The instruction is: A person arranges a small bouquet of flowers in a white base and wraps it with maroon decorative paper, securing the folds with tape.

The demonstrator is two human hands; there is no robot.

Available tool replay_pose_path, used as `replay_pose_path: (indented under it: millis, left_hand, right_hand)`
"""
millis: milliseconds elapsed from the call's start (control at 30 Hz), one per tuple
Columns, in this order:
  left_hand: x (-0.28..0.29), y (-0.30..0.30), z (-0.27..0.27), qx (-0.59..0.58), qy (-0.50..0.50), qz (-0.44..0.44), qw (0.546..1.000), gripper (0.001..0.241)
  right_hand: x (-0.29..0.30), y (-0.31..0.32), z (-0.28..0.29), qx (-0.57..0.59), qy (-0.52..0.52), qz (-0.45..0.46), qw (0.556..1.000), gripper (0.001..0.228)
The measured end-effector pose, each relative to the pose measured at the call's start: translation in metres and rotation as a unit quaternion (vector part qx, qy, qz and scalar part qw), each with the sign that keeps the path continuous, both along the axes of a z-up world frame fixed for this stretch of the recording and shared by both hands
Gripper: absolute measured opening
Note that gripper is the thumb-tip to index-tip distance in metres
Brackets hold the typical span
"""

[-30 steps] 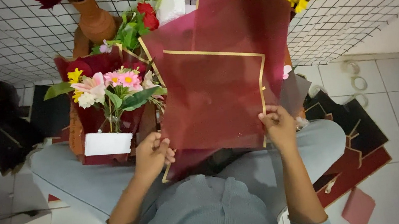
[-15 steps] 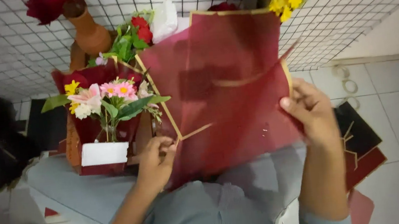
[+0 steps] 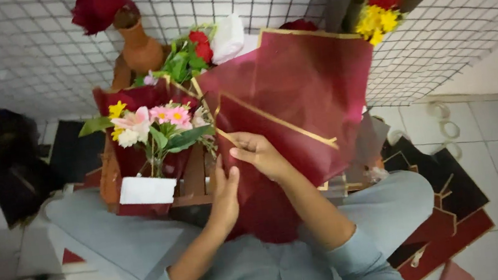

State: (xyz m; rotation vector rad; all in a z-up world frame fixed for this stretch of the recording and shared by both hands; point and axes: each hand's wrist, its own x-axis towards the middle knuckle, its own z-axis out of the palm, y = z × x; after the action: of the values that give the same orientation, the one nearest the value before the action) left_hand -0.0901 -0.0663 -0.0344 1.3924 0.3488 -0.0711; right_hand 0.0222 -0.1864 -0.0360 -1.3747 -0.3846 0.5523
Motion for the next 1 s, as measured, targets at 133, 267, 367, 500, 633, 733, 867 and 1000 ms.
replay_pose_path:
  millis: [133,267,367,500,633,733,867,1000]
  left_hand:
    - [0.002,-0.011,-0.035,0.128,-0.054,0.005,0.990,0.082]
    - [-0.007,-0.017,-0.021,0.202,-0.088,-0.033,0.975,0.085]
    - [-0.007,-0.021,-0.015,0.299,-0.112,-0.110,0.941,0.078]
    - [-0.011,-0.031,-0.027,0.460,-0.115,-0.215,0.854,0.082]
    - [-0.012,-0.031,-0.038,0.556,-0.205,-0.231,0.772,0.082]
    - [-0.007,-0.031,-0.049,0.561,-0.254,-0.238,0.751,0.082]
    - [-0.002,-0.029,-0.052,0.566,-0.293,-0.252,0.728,0.079]
    - [0.000,-0.025,-0.049,0.582,-0.270,-0.302,0.705,0.081]
  right_hand:
    - [0.006,-0.007,-0.046,-0.022,0.010,-0.024,0.999,0.038]
    - [0.001,-0.029,-0.039,-0.099,0.015,-0.088,0.991,0.040]
    - [0.002,-0.047,-0.026,-0.272,-0.087,-0.117,0.951,0.032]
    - [-0.006,-0.055,-0.019,-0.426,-0.186,-0.155,0.871,0.030]
    - [-0.015,-0.059,-0.021,-0.465,-0.190,-0.206,0.840,0.028]
    - [-0.025,-0.056,-0.006,-0.408,-0.177,-0.248,0.861,0.035]
    - [-0.030,-0.068,-0.026,-0.396,-0.244,-0.268,0.844,0.027]
    - [-0.029,-0.076,-0.044,-0.404,-0.279,-0.249,0.835,0.020]
